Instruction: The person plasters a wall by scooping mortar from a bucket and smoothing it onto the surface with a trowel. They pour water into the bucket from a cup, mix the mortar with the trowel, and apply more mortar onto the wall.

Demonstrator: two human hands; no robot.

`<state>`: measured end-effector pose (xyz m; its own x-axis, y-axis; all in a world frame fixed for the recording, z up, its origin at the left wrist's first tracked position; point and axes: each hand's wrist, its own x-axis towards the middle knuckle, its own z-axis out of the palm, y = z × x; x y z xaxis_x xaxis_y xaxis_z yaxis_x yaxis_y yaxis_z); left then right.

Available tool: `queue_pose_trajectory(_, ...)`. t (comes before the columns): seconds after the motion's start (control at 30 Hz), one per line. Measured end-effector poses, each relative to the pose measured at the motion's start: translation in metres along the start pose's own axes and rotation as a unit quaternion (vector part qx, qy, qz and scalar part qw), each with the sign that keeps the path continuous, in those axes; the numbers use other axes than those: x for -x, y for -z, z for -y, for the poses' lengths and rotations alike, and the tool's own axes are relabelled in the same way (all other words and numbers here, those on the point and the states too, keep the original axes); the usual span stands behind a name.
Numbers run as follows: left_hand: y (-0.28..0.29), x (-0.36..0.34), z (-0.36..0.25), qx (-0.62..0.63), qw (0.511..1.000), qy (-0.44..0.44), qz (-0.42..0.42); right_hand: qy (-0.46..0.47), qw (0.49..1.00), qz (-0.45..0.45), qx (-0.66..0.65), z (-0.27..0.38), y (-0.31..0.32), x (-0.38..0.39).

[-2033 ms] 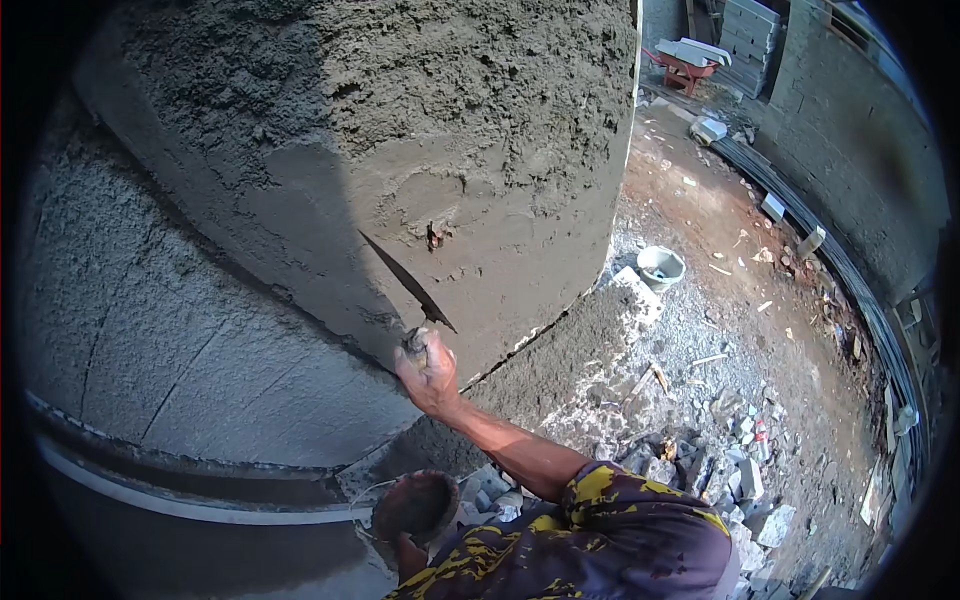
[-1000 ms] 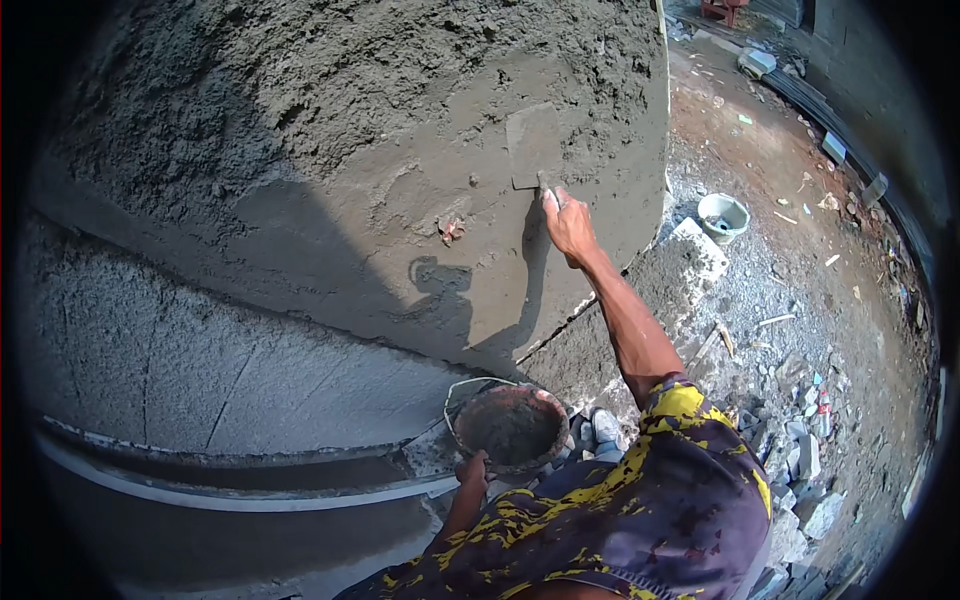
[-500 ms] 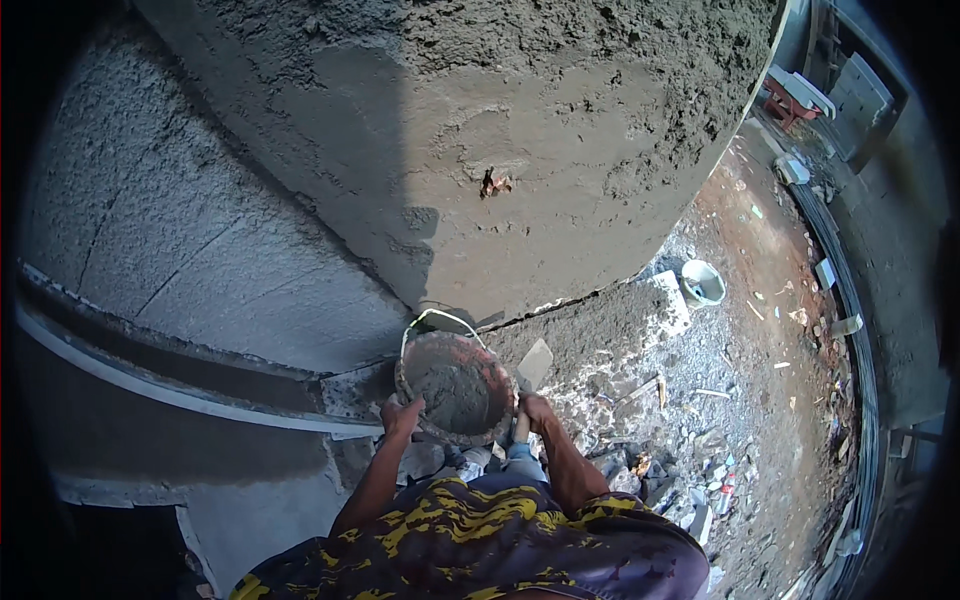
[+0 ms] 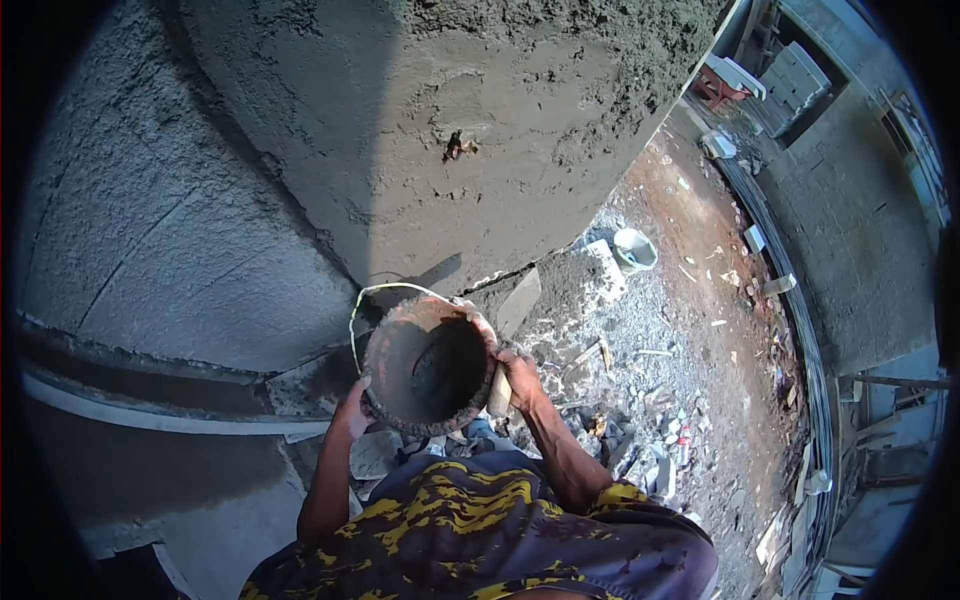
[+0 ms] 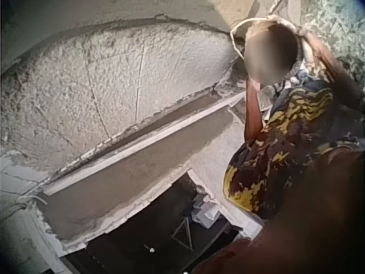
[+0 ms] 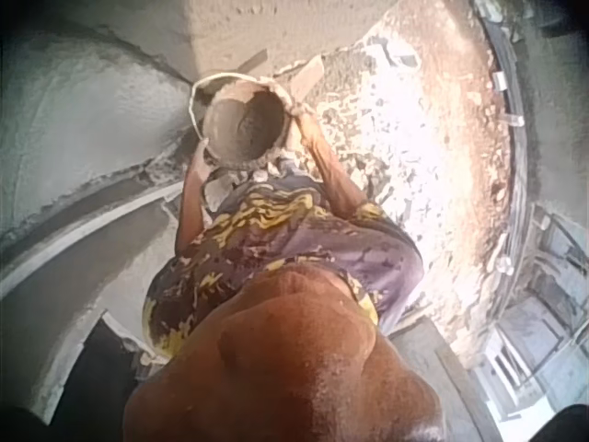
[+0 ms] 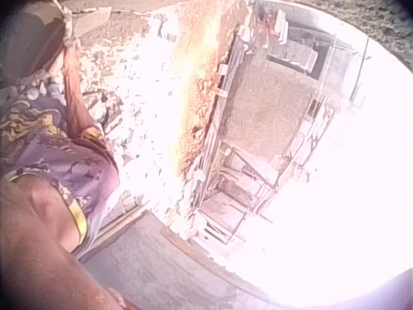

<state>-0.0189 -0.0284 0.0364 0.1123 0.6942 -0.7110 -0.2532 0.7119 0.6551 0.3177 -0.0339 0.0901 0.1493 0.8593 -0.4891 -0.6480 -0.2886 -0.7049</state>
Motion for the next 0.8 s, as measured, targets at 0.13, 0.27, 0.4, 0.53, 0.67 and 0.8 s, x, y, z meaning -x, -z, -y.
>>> queue_pose_trajectory(0.13, -0.045, -0.009, -0.018, 0.042, 0.975, 0.129, 0.174, -0.045, 0.997, -0.011, 0.063, 0.071, -0.009, 0.063)
queue_pose_trajectory(0.27, -0.095, -0.046, 0.008, 0.027, 0.929, 0.203, 0.309, 0.028, 0.996, -0.021, 0.080, 0.111, -0.004, 0.098)
queue_pose_trajectory(0.4, -0.138, -0.103, 0.052, 0.099, 0.849, 0.263, 0.447, 0.114, 0.978, -0.103, 0.141, 0.144, 0.046, 0.108)
queue_pose_trajectory(0.53, -0.226, -0.057, 0.036, 0.023, 0.930, 0.199, 0.307, 0.148, 0.902, -0.235, 0.329, 0.144, 0.160, 0.087)
queue_pose_trajectory(0.67, -0.245, -0.069, 0.057, -0.104, 0.986, 0.085, 0.099, 0.123, 0.852, -0.368, 0.352, 0.106, 0.204, 0.050)
queue_pose_trajectory(0.8, -0.156, -0.116, 0.074, -0.110, 0.993, 0.031, -0.031, 0.076, 0.924, -0.312, 0.206, 0.064, 0.182, -0.039)
